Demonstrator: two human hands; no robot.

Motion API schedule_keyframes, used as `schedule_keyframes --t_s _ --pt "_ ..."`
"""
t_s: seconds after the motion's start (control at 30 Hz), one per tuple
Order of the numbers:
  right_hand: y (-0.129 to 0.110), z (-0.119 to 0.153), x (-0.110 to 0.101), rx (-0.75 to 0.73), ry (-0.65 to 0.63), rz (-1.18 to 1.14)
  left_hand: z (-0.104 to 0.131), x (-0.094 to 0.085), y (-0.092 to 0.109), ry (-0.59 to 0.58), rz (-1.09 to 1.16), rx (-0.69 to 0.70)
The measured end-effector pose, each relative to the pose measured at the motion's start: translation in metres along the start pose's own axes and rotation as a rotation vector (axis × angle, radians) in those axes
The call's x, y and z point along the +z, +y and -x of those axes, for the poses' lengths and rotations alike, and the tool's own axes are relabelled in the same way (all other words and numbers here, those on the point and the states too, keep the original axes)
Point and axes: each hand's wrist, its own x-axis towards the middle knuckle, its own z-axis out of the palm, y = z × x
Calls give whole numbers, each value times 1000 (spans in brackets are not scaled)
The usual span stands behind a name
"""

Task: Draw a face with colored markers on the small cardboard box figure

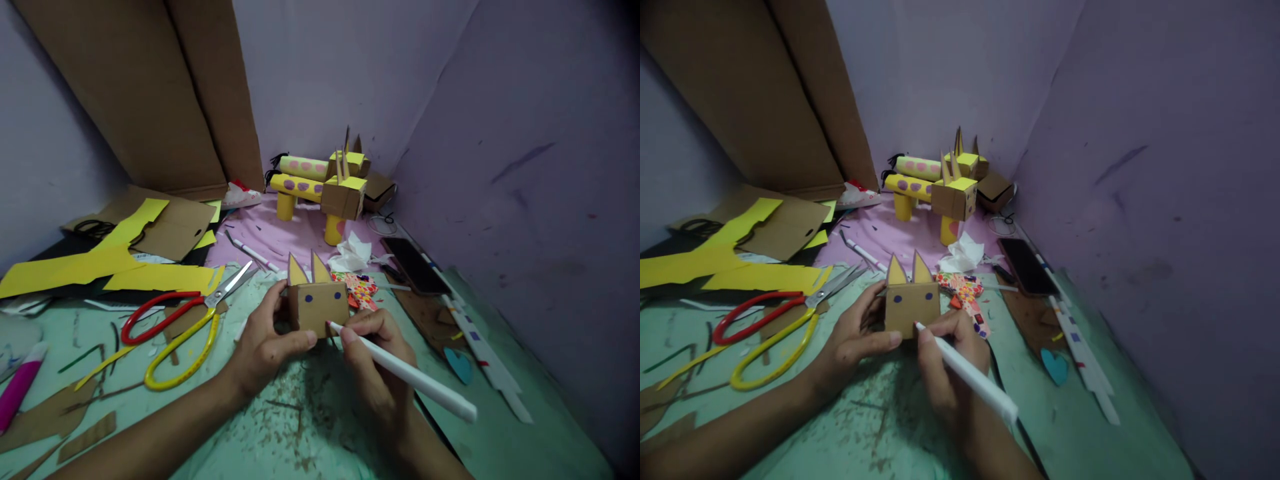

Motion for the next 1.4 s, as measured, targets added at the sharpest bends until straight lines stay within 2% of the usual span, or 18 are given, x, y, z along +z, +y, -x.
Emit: schedule_keyframes --t_s 0.47,1.07,1.23,1.4 --pt "2 1 1 28 24 38 0 0 2 -4 -34 9" --pt "2 1 2 -38 10 52 1 0 2 -13 -25 7" --pt "0 1 2 -37 14 59 2 1 6 -12 -21 -5" --pt "0 1 1 -22 16 57 1 0 2 -22 -13 17"
